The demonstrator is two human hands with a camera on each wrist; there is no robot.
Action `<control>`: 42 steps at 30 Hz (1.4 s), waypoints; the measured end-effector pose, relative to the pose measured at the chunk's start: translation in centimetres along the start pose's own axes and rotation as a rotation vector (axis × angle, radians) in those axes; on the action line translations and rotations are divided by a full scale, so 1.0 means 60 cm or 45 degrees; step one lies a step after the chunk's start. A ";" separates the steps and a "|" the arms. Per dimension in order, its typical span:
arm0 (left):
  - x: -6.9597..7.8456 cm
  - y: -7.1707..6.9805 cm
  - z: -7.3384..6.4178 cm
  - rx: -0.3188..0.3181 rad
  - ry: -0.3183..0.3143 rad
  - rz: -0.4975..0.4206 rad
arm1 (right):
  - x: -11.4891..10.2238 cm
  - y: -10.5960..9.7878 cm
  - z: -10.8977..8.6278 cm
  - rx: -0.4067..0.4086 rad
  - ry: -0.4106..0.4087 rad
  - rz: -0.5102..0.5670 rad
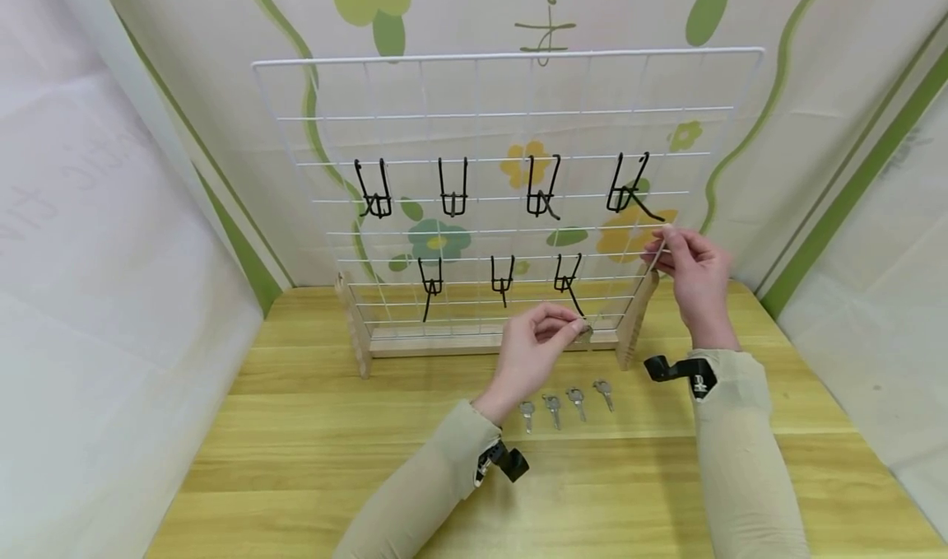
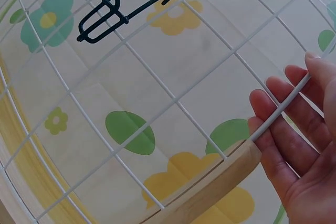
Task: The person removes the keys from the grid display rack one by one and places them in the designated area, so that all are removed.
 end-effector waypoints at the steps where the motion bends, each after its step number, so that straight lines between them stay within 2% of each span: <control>1: 0.002 0.002 -0.002 -0.017 0.000 -0.001 | 0.000 0.000 0.000 0.000 0.004 -0.008; 6: 0.010 0.005 -0.015 -0.117 -0.016 -0.011 | 0.001 -0.002 -0.001 0.009 0.010 -0.029; 11: -0.015 -0.017 -0.038 -0.232 -0.114 0.014 | 0.001 -0.001 -0.002 0.007 0.014 -0.036; 16: -0.056 -0.068 -0.058 -0.287 -0.204 0.001 | 0.003 -0.002 -0.002 0.019 0.007 -0.038; 24: -0.111 -0.179 -0.090 -0.290 -0.377 0.080 | 0.005 -0.001 0.000 0.016 -0.004 -0.032; 27: -0.125 -0.221 -0.102 -0.312 -0.441 0.109 | 0.005 -0.001 0.000 0.022 0.001 -0.029; 31: -0.133 -0.264 -0.121 -0.409 -0.514 0.137 | 0.004 -0.002 0.001 0.029 0.004 -0.025; 36: -0.144 -0.292 -0.137 -0.524 -0.580 0.161 | 0.004 -0.004 0.001 0.035 0.008 -0.027; 42: -0.161 -0.294 -0.151 -0.654 -0.622 0.196 | 0.005 -0.002 0.001 0.027 0.013 -0.028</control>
Point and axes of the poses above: each hand's wrist, its own z-axis towards the middle knuckle, its own y-axis out of the palm, x = y × z, the point moved 7 cm from there along z, towards the middle knuckle, and after that the axes turned 6 degrees about y, right-handed, at the moved point
